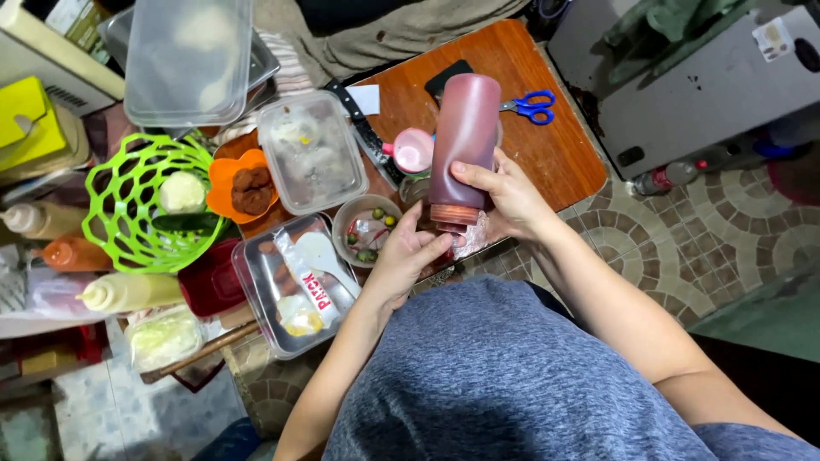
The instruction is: Assembling meal boxes by portioning various food components into containers, applying sauces, and managing cooking on a stove.
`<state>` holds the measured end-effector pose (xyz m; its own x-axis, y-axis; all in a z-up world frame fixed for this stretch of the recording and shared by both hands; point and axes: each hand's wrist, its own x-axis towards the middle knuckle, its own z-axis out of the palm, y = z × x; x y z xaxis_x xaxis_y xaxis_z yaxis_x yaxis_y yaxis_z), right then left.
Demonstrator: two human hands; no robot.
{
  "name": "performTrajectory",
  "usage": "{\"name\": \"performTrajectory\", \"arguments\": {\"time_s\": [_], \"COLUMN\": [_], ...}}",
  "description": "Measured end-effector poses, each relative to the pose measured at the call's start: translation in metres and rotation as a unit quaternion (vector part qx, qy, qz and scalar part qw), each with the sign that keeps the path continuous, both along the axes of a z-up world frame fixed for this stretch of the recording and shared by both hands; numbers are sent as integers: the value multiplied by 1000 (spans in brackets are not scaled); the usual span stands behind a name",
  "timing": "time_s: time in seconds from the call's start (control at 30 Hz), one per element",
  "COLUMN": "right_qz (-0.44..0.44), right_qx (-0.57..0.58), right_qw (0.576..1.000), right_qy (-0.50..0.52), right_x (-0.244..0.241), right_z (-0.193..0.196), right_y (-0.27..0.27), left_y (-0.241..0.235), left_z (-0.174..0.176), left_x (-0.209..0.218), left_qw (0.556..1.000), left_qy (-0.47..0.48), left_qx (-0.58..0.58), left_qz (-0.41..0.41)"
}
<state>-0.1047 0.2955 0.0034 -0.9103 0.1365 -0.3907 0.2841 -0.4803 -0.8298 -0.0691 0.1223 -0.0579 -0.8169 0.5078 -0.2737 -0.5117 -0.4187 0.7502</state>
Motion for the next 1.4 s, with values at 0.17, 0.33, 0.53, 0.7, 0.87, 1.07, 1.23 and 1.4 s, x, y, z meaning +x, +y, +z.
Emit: {"name": "performTrajectory", "arguments": {"time_s": [0.17, 0.33, 0.53, 0.7, 0.87, 1.07, 1.23, 1.4], "right_qz": [-24, -43, -62, -87, -146, -81, -110, -52], "right_qx": [-7, 12, 16, 10, -118, -272, -317, -365], "right_qw": [1000, 999, 998, 996, 977, 912, 866, 883], "right_qy": [3, 10, 0, -33, -98, -296, -371, -292], "right_x": [-2, -5, -5, -1, -4, -7, -19, -45], "right_z": [-20, -30, -45, -56, -109, -161, -209, -292], "right_y": [23, 45, 69, 84, 102, 138, 135, 138], "left_y": [18, 36, 57, 68, 76, 72, 69, 68], "left_z": [-4, -13, -24, -37, -122, -39, -5, -31], "left_x": [-8, -13, -18, -18, -23, -28, -31, -35], "left_qw": [1000, 999, 998, 997, 990, 977, 976, 986], "left_qy": [0, 8, 26, 44, 76, 75, 83, 71], "left_qx": [-3, -1, -19, -41, -91, -193, -195, -151], "left_qz": [-25, -40, -54, -56, -75, -60, -54, -10]}}
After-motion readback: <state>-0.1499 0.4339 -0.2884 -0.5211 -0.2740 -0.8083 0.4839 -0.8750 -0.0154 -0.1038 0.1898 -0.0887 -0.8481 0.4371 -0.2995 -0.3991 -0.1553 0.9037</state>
